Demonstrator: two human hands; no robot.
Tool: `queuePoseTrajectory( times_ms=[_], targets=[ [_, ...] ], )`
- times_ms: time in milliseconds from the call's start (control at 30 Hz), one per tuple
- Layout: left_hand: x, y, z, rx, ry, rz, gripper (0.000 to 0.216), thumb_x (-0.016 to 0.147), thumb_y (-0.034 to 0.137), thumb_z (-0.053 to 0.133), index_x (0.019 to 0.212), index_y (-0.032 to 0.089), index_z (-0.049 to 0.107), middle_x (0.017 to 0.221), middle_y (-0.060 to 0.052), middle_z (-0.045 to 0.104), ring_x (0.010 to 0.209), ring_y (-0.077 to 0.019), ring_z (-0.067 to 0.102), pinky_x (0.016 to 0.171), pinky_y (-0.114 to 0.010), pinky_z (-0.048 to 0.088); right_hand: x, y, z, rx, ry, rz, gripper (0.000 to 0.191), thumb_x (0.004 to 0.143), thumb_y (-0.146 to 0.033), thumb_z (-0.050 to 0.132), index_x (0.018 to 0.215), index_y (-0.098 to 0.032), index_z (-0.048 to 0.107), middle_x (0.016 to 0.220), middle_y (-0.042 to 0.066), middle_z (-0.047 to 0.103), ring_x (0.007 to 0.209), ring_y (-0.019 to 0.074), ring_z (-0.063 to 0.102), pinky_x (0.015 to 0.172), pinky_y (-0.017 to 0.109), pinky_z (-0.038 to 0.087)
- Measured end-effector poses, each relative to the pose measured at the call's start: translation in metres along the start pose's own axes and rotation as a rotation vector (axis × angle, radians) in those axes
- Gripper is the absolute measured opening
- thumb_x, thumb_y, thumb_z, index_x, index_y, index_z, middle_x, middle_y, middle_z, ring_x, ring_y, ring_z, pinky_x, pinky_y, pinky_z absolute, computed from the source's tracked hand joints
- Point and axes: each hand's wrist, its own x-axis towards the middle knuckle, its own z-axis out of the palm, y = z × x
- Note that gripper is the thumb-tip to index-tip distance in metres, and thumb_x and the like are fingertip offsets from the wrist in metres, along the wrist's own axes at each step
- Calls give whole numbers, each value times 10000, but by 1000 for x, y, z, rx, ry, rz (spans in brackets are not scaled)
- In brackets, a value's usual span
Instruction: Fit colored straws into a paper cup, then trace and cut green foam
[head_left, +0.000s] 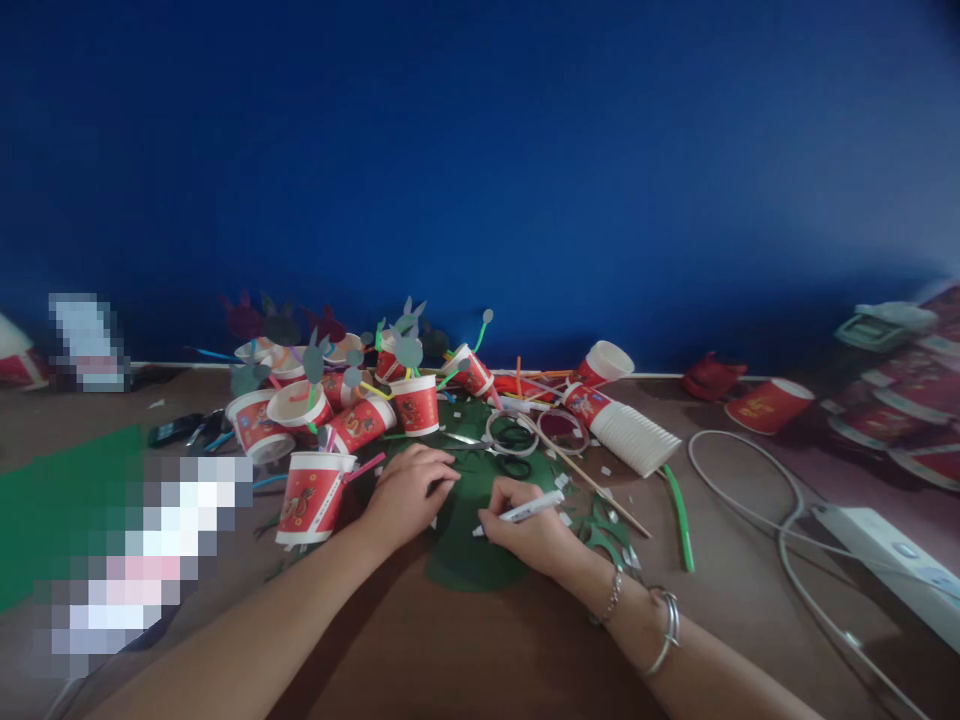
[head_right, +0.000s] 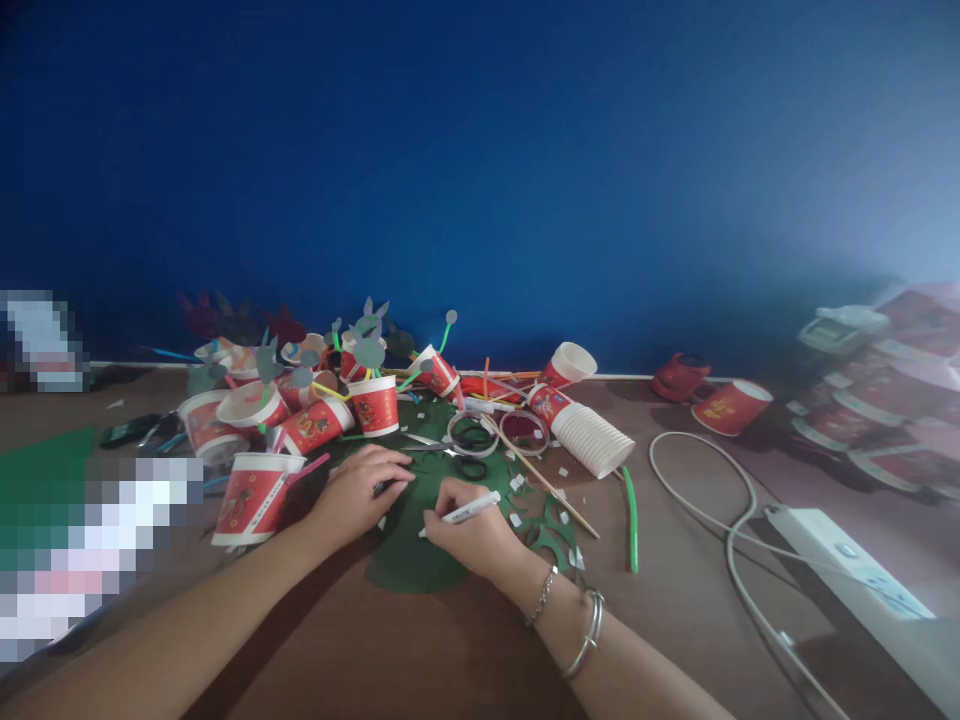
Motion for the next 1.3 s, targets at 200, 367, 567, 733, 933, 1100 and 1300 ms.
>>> queuePoseTrajectory(
  times_ms=[200,367,567,733,933,1100,1300],
  targets=[
    [0,0,0,6,-9,-5,173,822,248,540,868,271,705,1065,9,677,1003,-203,554,869,-362,434,0,0,1,21,-4,17,202,663,-230,556,521,-202,415,465,-53,432,451,84,351,419,194,253],
    [0,0,0,9,-6,2,172,821,246,541,867,269,705,1053,8,680,994,-199,556,866,-359,438,2,-1,0,106,-14,46,207,673,-237,568,526,-203,427,456,-42,491,437,88,397,426,197,279],
    [-1,-1,1,11,-5,-10,162,817,245,553,865,278,703,1064,17,676,1009,-200,552,872,-363,433,4,3,-6,382,8,130,224,733,-283,564,581,-209,416,409,-65,484,398,84,412,421,193,287],
    [-1,-1,1,4,-3,-4,159,813,241,559,860,279,707,1058,15,678,1001,-195,558,870,-356,436,2,3,-7,351,-34,54,172,680,-236,606,606,-198,455,477,-79,419,447,75,366,421,188,256],
    [0,0,-1,7,-5,-8,164,815,245,554,862,274,708,1051,16,680,1001,-195,558,869,-356,437,-2,-4,-4,254,-69,53,176,769,-255,510,616,-209,436,484,-40,521,479,106,455,481,213,347],
    [0,2,-1,9,5,-13,166,813,245,554,854,277,711,1051,14,682,996,-197,561,864,-357,439,-4,-5,-3,166,-66,38,173,750,-220,515,596,-210,438,500,-37,521,494,110,454,493,217,348],
    [0,1,0,4,4,1,168,812,241,553,860,280,709,1052,16,681,1002,-197,558,870,-358,436,-2,-3,-1,150,-85,20,171,759,-231,516,606,-206,445,514,-40,508,504,111,453,490,216,342]
  ],
)
